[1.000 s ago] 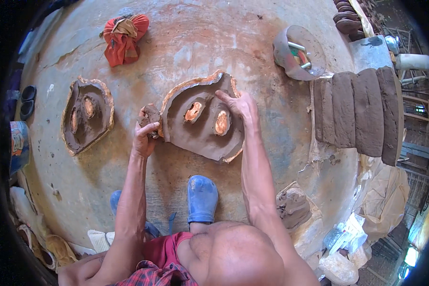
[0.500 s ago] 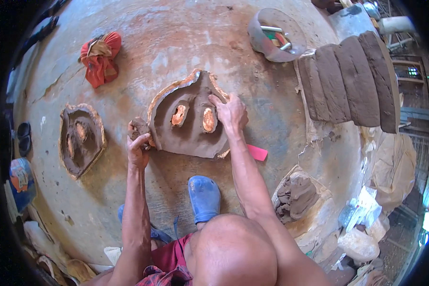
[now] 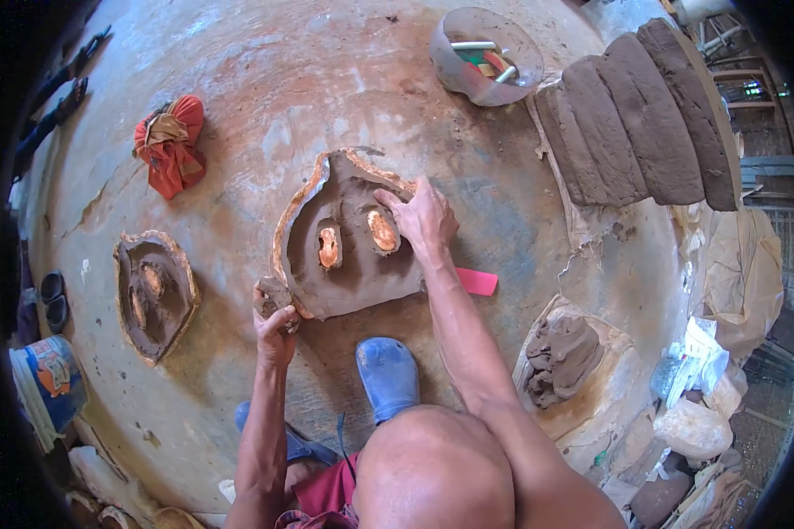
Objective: The person prepares a clay mold and fits a clay base onto a ceramic vessel. They scrape and smooth clay inside a mold using a small tool, roll a piece of clay by hand to form a strip, and then press and smooth the clay strip onto the bottom of a large ceramic object.
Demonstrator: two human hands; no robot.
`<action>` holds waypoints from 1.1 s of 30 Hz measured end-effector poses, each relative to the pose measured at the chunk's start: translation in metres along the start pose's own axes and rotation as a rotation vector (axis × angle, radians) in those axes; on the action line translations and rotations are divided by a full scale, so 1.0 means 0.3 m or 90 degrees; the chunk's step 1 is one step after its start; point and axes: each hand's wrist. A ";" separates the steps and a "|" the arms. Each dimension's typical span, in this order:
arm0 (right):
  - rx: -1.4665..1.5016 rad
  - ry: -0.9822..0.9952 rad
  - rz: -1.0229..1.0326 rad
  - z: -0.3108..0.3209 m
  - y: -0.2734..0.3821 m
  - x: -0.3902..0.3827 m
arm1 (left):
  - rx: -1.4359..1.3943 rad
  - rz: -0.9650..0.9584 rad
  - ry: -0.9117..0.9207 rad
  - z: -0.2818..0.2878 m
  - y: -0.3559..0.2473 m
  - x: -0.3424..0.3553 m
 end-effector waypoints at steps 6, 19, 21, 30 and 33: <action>0.004 0.002 -0.051 -0.007 -0.009 -0.024 | -0.012 0.032 0.003 -0.014 0.007 -0.038; 0.019 -0.004 -0.093 -0.002 -0.039 -0.047 | 0.025 0.033 0.039 0.005 0.005 -0.002; 0.021 -0.007 -0.093 0.006 -0.032 -0.044 | 0.027 0.039 0.032 0.009 0.001 -0.012; 0.081 -0.027 -0.130 -0.007 -0.092 -0.082 | 0.044 0.051 0.027 0.006 -0.010 -0.013; 0.080 -0.031 -0.135 -0.005 -0.079 -0.079 | 0.040 0.048 0.036 -0.002 -0.014 -0.017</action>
Point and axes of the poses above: each hand's wrist, its own x-axis towards the middle knuckle, its own z-axis out of the back of the hand, y = z × x, and after that the axes turned 7 degrees about -y, right-handed
